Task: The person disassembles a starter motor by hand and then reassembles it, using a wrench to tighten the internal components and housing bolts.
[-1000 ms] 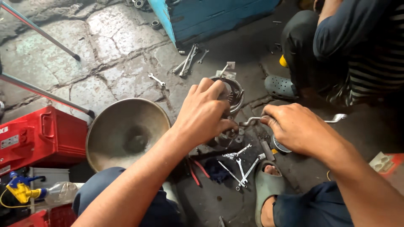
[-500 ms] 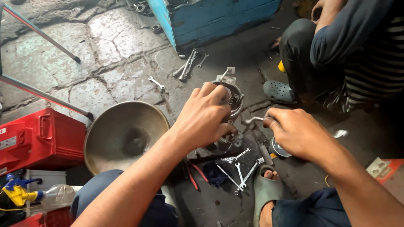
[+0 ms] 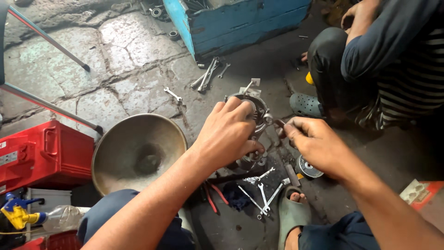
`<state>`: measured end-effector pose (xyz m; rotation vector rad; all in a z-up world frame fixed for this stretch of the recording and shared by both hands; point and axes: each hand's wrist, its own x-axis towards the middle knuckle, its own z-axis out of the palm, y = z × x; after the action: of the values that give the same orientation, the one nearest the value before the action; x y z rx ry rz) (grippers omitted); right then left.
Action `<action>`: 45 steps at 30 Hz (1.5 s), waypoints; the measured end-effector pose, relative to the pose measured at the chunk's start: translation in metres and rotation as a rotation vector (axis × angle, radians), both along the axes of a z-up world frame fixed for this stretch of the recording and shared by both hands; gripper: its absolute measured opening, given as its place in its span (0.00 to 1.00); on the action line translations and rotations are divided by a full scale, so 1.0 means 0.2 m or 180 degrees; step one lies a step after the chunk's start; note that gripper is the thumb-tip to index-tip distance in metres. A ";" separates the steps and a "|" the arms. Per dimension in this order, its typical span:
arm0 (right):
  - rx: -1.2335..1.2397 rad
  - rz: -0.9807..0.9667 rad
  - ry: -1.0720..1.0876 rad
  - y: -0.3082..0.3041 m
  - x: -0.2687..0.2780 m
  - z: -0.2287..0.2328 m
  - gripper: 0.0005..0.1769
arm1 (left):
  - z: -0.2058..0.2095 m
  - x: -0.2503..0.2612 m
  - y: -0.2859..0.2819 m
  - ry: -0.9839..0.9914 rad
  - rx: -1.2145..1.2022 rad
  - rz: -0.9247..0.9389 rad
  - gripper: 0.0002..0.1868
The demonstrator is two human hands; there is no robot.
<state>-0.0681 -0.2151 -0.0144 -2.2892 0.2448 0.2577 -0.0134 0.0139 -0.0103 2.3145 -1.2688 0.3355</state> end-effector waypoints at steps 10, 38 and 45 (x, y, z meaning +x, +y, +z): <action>0.1174 -0.0191 0.0237 0.02 0.01 -0.03 0.17 | 0.04 0.00 0.04 0.0213 -0.0213 0.0024 0.17; 0.2387 -0.0721 0.1272 0.13 0.07 -0.12 0.07 | 0.11 0.02 0.13 0.2561 0.0047 0.0927 0.13; 0.2742 -0.0673 0.1382 0.11 0.08 -0.18 0.07 | -0.04 0.01 0.12 0.4106 -0.1025 0.0925 0.14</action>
<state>-0.0528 -0.1936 -0.0506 -1.3283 0.4835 0.6144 -0.0115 0.0384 -0.0177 1.7753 -0.2025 -0.7222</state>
